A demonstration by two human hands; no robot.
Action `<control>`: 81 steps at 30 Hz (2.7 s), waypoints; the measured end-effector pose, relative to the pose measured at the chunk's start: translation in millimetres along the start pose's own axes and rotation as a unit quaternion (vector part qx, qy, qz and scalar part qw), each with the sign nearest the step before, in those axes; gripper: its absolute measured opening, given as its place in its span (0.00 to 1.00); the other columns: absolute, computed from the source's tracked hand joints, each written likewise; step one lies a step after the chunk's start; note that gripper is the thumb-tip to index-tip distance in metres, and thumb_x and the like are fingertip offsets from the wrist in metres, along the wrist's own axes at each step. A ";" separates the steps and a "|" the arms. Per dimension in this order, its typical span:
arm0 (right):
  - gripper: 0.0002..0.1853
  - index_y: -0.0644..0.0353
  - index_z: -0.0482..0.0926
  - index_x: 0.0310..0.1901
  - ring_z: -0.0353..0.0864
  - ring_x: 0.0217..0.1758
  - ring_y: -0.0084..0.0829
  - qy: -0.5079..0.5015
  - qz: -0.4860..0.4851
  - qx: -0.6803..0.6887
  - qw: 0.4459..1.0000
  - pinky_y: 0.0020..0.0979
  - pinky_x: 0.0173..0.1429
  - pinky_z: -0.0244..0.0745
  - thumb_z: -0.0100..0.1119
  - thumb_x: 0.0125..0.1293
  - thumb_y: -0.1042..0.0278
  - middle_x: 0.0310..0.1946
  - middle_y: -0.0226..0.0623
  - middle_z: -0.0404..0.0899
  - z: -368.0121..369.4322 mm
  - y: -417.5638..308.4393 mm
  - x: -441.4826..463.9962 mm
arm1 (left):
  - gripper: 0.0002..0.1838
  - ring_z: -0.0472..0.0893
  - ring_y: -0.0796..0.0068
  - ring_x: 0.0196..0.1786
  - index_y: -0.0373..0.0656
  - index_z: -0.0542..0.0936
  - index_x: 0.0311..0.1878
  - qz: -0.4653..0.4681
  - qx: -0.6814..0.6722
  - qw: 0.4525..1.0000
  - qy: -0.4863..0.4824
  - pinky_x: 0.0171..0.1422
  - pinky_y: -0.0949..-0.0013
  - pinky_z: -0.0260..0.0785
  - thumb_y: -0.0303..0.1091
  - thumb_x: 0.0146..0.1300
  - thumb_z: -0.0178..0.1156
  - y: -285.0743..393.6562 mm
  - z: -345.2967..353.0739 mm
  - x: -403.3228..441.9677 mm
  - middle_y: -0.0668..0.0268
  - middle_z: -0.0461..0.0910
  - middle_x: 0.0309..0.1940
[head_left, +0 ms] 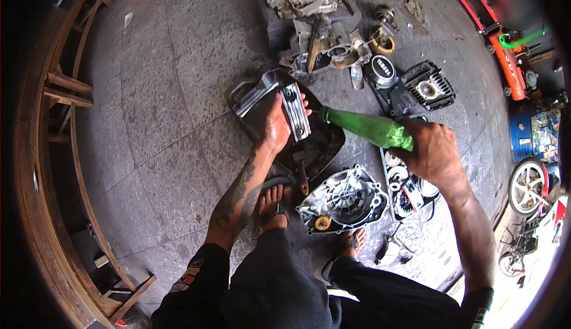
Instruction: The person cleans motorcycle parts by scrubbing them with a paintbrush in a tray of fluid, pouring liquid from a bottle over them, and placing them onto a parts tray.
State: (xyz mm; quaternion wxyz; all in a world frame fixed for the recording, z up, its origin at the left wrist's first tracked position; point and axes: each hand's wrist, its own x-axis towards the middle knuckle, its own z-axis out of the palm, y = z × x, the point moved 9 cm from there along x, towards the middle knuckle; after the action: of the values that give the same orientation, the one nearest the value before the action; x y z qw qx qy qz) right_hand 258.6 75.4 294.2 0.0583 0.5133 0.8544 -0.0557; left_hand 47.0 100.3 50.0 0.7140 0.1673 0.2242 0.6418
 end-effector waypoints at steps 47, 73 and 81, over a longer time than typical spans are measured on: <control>0.33 0.65 0.67 0.61 0.75 0.51 0.32 0.537 0.274 0.657 0.454 0.34 0.56 0.70 0.71 0.57 0.62 0.52 0.39 0.74 180.6 83.2 -334.6 | 0.29 0.79 0.72 0.48 0.40 0.69 0.60 0.280 0.687 0.668 -0.050 0.50 0.68 0.75 0.27 0.56 0.70 65.3 50.9 -30.9 0.61 0.76 0.48; 0.34 0.65 0.69 0.64 0.67 0.62 0.36 0.527 0.692 0.330 0.367 0.39 0.68 0.59 0.71 0.60 0.59 0.60 0.43 0.71 337.1 12.5 -625.4 | 0.31 0.71 0.64 0.64 0.36 0.63 0.66 0.130 0.576 0.807 0.015 0.69 0.66 0.64 0.23 0.61 0.64 85.6 -20.7 -25.0 0.54 0.69 0.61; 0.34 0.64 0.66 0.65 0.69 0.62 0.36 0.503 0.691 0.356 0.377 0.40 0.65 0.68 0.71 0.60 0.66 0.61 0.44 0.69 339.9 29.2 -613.4 | 0.31 0.70 0.62 0.65 0.37 0.62 0.66 0.116 0.533 0.830 -0.113 0.70 0.64 0.63 0.21 0.60 0.61 21.0 118.3 -45.4 0.52 0.68 0.62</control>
State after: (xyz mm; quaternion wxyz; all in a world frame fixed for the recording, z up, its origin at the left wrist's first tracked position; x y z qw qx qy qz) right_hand 584.8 -497.7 53.8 -0.5525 0.8328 -0.0237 -0.0265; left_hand 89.1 63.5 165.6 0.4545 0.6182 0.4285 0.4771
